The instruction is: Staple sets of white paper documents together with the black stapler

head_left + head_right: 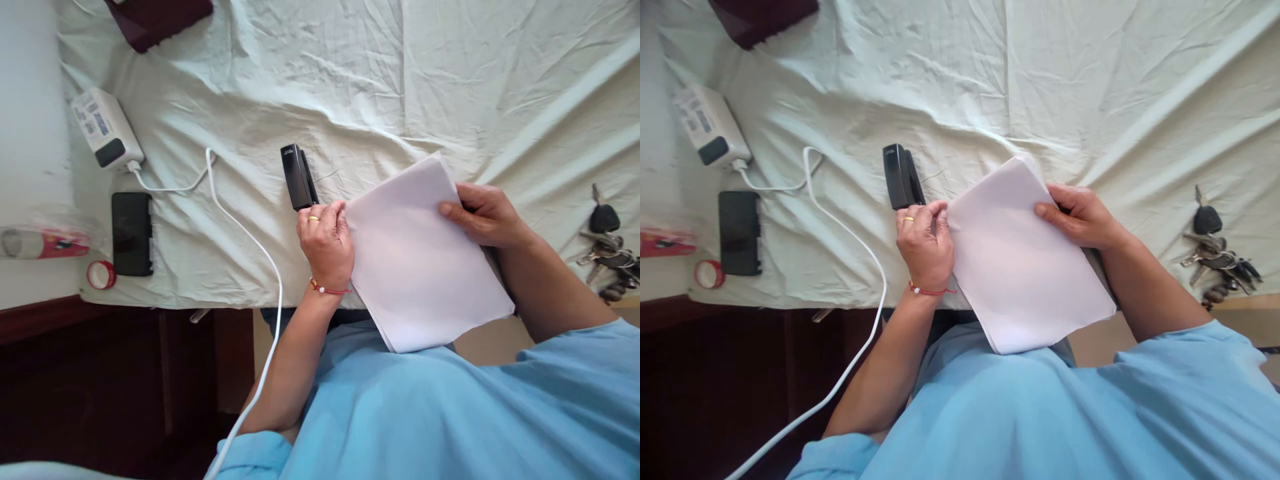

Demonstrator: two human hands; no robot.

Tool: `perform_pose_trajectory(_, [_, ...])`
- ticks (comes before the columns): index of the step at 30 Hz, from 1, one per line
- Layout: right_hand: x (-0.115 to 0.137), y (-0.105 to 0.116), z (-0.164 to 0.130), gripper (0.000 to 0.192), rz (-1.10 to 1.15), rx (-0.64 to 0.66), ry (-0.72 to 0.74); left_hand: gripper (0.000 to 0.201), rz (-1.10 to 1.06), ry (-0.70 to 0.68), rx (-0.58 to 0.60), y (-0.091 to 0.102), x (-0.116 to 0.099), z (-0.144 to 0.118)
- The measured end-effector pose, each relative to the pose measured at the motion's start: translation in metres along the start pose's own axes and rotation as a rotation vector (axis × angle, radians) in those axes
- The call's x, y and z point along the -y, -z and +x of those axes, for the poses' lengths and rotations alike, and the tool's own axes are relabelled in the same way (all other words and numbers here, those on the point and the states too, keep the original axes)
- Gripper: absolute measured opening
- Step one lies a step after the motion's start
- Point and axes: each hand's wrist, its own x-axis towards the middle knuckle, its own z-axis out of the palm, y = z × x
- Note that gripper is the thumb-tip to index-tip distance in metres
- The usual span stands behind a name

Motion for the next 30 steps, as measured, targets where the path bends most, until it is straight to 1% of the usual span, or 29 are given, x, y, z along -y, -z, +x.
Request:
perform_pose_trajectory(11, [0.0011,-0.0011,0.0006,0.043,0.027,0.011,0.002,0.029,-0.014,0.002,-0.012,-0.0028,0.0013,0.0000])
perform_pose_trajectory(14, [0.0011,-0.0011,0.0004,0.044,0.035,0.009,-0.005,0.028,-0.005,-0.013,-0.030,-0.0030,0.0007,-0.0011])
perform_pose_trajectory(20, [0.0023,-0.0012,0.0001,0.047,0.026,0.005,-0.010,0.025,-0.009,-0.079,-0.108,-0.0036,-0.0004,-0.0066])
perform_pose_trajectory(26, [0.0007,-0.0009,0.0006,0.046,0.024,0.004,-0.007,0.028,0.002,-0.078,-0.114,-0.0055,0.0010,-0.0085])
perform_pose_trajectory(30, [-0.0005,-0.0009,0.0008,0.043,0.031,0.010,0.013,0.026,0.003,-0.098,-0.132,-0.0051,0.0013,-0.0079])
